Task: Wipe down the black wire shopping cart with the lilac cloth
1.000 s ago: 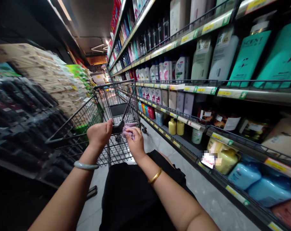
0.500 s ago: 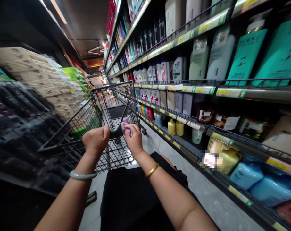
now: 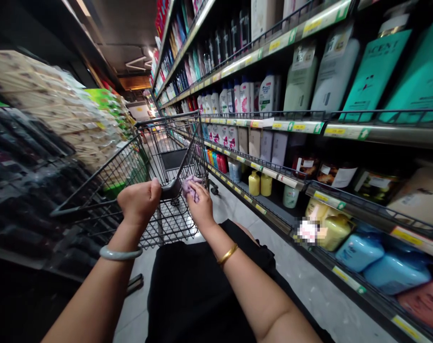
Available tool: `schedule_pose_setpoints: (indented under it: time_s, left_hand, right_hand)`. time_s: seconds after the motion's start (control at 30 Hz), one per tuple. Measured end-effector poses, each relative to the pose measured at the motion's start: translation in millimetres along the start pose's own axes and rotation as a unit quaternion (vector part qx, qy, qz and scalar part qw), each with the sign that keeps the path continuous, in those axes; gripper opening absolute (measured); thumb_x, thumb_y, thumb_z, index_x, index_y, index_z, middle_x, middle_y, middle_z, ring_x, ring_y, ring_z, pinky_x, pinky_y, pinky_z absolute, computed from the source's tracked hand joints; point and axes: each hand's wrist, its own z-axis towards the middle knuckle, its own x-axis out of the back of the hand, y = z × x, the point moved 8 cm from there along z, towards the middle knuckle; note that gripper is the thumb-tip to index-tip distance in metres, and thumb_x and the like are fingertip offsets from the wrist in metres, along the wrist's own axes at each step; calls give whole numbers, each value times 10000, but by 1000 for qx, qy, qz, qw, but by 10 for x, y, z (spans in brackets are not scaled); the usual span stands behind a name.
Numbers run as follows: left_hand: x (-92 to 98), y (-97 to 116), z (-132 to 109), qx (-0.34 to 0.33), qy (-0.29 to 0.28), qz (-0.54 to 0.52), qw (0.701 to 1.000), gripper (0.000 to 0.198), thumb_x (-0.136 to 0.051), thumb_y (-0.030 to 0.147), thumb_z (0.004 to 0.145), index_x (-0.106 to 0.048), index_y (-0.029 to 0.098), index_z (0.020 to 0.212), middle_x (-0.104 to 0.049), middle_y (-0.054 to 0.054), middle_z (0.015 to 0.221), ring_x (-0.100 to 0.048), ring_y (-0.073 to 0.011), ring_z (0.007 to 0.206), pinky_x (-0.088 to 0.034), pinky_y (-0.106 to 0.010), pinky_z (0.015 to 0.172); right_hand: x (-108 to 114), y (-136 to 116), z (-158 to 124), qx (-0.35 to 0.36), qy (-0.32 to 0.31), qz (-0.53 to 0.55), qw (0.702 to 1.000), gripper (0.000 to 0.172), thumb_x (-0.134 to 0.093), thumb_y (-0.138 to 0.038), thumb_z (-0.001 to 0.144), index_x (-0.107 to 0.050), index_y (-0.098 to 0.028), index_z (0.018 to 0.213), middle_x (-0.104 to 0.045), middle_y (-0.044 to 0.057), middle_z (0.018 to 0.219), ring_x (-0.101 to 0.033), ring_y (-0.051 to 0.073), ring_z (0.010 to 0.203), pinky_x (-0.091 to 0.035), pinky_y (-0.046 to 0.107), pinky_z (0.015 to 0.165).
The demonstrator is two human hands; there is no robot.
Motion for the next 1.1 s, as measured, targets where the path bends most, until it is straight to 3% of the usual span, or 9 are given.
schedule_pose_setpoints:
  time_s: [0.1, 0.2, 0.3, 0.37, 0.47, 0.53, 0.77, 0.97, 1.1]
  left_hand:
    - [-7, -3, 2, -1, 2, -1, 1000, 728, -193, 472, 1018, -780, 140, 741, -729, -178, 754, -650, -244, 717, -150, -336, 597]
    - [-22, -1, 5, -2, 2, -1, 1000, 732, -188, 470, 1021, -774, 141, 732, -728, -179, 752, -649, -250, 720, -150, -339, 598]
    - [-28, 3, 3, -5, 2, -3, 1000, 725, -196, 473, 1021, -774, 146, 731, -729, -178, 749, -646, -251, 714, -149, -340, 597]
    - [-25, 3, 0, -7, 4, -4, 1000, 717, -203, 474, 1019, -777, 149, 738, -730, -176, 748, -647, -251, 714, -149, -339, 597]
    - [-17, -1, -3, -10, 6, -4, 1000, 714, -203, 469, 1019, -773, 152, 730, -728, -172, 740, -643, -246, 705, -148, -338, 598]
    - [-15, -3, -1, -12, 8, -3, 1000, 719, -197, 471, 1020, -763, 153, 711, -723, -170, 730, -637, -242, 697, -149, -338, 598]
    - [-25, 8, 8, -17, 10, 3, 1000, 714, -198, 471, 1019, -760, 151, 717, -728, -164, 737, -629, -230, 687, -149, -335, 593]
    - [-8, 3, 12, -27, 22, -2, 999, 704, -206, 464, 1016, -734, 160, 664, -710, -161, 699, -612, -226, 660, -150, -333, 592]
    - [-20, -10, 14, -33, 29, -2, 999, 699, -213, 472, 1020, -722, 169, 647, -695, -151, 672, -596, -219, 640, -146, -334, 595]
  right_hand:
    - [24, -54, -50, 20, -19, 15, 1000, 268, -670, -241, 878, -772, -237, 1126, -785, 77, 1191, -705, 231, 1187, -527, 425, 1128]
    - [116, -305, 74, 65, 16, 24, 997, 149, -684, -271, 888, -780, -245, 1000, -757, 71, 1129, -699, 217, 1143, -535, 408, 1115]
    - [142, -385, 246, 77, 40, 4, 996, 342, -685, -239, 861, -748, -263, 1196, -641, 91, 1435, -587, 235, 1376, -438, 441, 1236]
    - [67, -286, 292, 67, 1, 2, 998, 491, -660, -200, 833, -701, -266, 1318, -585, 84, 1538, -523, 243, 1464, -395, 458, 1273]
    - [-37, -89, 200, 51, -70, 12, 996, 440, -623, -180, 799, -760, -219, 1215, -721, 103, 1355, -639, 258, 1336, -469, 464, 1213]
    - [-9, -62, 112, 46, -67, 13, 997, 350, -625, -190, 790, -792, -200, 1098, -769, 108, 1211, -698, 263, 1215, -530, 458, 1141]
    - [97, -577, 197, 122, 7, 32, 992, 273, -599, -181, 878, -755, -266, 1086, -759, 40, 1173, -674, 198, 1200, -506, 382, 1149]
    - [5, -51, 103, 22, 19, -1, 1000, 271, -591, -125, 784, -758, -229, 970, -763, 74, 1079, -703, 230, 1090, -554, 403, 1051]
    - [23, -170, 90, 30, 33, 41, 998, 229, -590, -158, 832, -746, -242, 978, -755, 55, 1084, -702, 207, 1113, -550, 368, 1063]
